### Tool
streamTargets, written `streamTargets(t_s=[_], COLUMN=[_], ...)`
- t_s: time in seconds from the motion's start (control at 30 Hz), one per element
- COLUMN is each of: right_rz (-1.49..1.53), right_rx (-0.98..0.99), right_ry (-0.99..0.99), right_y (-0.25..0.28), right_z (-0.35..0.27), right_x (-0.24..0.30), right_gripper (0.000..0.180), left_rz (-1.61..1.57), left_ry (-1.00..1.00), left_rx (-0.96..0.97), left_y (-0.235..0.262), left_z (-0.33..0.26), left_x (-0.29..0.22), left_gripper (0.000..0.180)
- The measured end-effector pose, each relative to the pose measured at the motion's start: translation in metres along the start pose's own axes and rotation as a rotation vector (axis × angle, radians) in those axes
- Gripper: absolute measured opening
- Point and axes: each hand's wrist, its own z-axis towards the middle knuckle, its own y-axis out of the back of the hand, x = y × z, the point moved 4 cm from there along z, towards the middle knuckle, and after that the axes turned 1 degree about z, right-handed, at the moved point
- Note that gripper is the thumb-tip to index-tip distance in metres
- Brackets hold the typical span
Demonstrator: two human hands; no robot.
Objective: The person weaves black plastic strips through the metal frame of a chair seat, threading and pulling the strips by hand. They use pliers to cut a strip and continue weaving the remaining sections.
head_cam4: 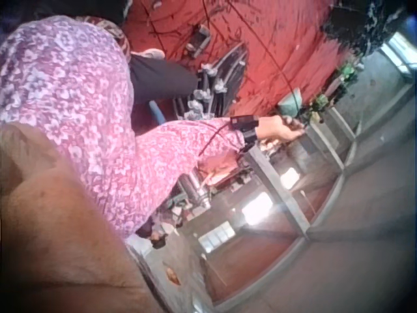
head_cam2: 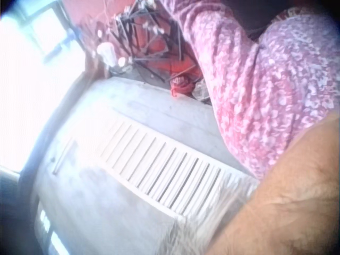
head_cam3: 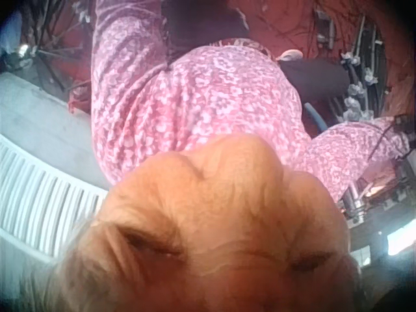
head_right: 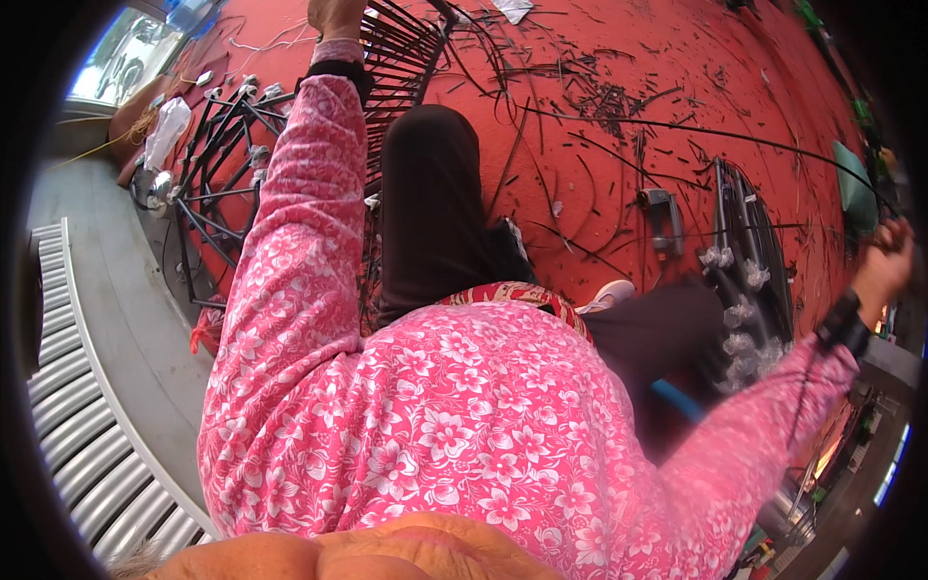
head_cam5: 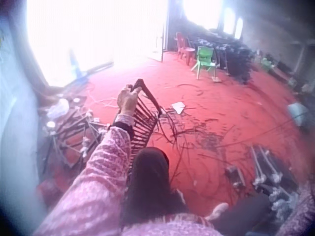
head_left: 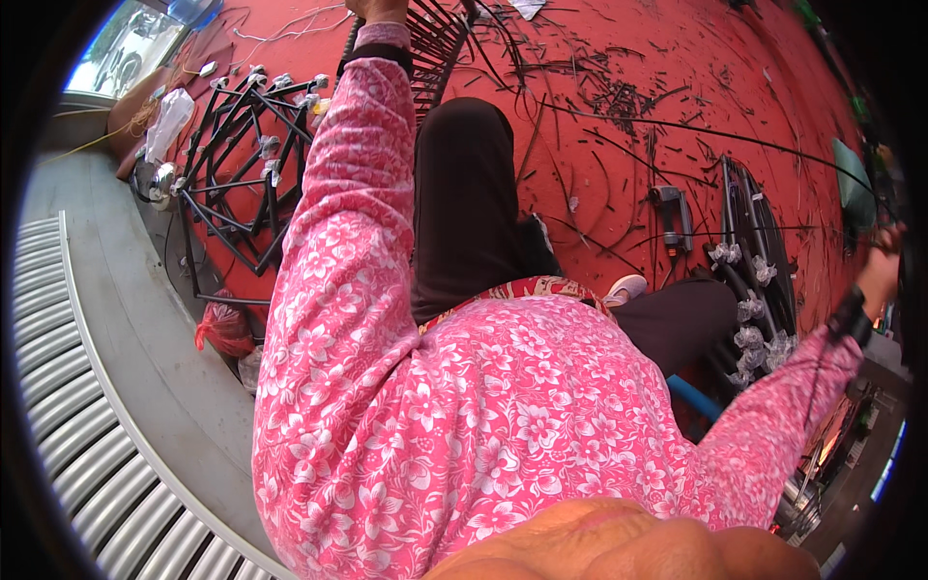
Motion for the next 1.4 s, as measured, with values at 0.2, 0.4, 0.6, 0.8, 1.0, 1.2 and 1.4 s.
streamTargets(t_s=[0.2,0.4,0.6,0.8,1.0,1.2,1.4], right_rz=[0.382,-0.184,-1.452,-1.048,-1.049,-0.805,-0.611], right_rx=[-0.015,0.114,1.375,0.687,0.649,0.932,1.102], right_ry=[-0.733,-1.063,-0.777,-0.403,-0.285,-0.810,-0.835], right_y=[-0.117,-0.196,-0.213,-0.254,-0.318,-0.296,-0.189], right_z=[-0.140,-0.278,-0.361,-0.287,-0.244,-0.292,-0.366], right_x=[-0.313,-0.440,-0.482,-0.494,-0.521,-0.493,-0.338], right_gripper=[0.015,0.018,0.050,0.065,0.070,0.044,0.023], left_rz=[-0.122,-0.528,-0.775,-0.769,-0.747,-0.663,-0.724], left_ry=[0.092,0.052,0.093,0.080,0.157,0.103,0.050], left_rx=[0.049,0.083,0.124,0.089,0.108,0.058,0.070], left_y=[0.047,0.083,0.119,0.160,0.180,0.162,0.122], left_z=[-0.018,-0.042,-0.064,-0.080,-0.087,-0.067,-0.035], left_x=[0.002,-0.018,-0.029,-0.036,-0.030,-0.023,-0.002], left_gripper=[0.052,0.033,0.033,0.029,0.031,0.027,0.026])
